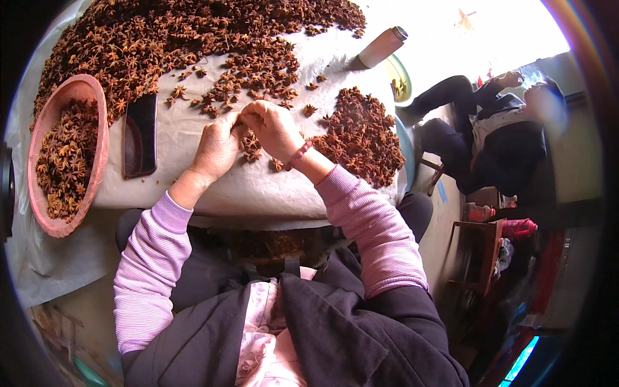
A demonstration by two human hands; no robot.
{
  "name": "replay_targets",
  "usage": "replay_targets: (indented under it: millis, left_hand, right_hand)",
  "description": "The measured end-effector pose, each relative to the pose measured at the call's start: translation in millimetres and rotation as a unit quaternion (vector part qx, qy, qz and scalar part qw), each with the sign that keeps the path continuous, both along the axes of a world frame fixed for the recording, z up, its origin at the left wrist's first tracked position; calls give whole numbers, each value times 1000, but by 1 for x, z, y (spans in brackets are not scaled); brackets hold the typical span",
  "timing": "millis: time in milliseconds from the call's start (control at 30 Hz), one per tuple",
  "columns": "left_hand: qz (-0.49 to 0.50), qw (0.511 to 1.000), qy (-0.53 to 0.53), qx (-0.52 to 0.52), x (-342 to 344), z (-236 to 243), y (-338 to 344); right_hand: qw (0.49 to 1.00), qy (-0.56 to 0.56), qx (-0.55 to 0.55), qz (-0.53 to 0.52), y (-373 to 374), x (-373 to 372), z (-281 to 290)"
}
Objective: The person sits on the floor and sorts dried star anise by hand, picking individual pieces from a large pile on a white sheet and placing them into a pink basket. The person repeatedly picks, inspects, and transfers the spice while another person sits nearby.
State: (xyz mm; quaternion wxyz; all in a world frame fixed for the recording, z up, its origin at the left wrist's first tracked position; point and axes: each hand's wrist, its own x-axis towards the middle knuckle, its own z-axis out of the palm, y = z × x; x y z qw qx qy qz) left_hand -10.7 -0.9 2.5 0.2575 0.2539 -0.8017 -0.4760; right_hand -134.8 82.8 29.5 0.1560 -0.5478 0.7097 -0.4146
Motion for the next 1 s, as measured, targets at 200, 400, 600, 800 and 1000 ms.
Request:
replay_targets:
  millis: [200, 400, 600, 800, 1000]
  left_hand:
    - [-74, 885, 138, 439, 0, 12, 13]
    - [-28, 846, 254, 469, 17, 30, -19]
    - [-26, 971, 76, 226, 3, -1, -4]
    - [-26, 988, 30, 152, 0, 1, -5]
    - [-3, 990, 51, -131, 3, -8, -9]
  right_hand:
    - [998, 59, -17, -23, 27, -10, -5]
    - [997, 61, 44, -18, 69, -33, 10]
    - [988, 45, 117, 87, 44, -87, -1]
    - [928, 279, 195, -155, -20, -154, -49]
    - [979, 72, 133, -134, -11, -144, -60]
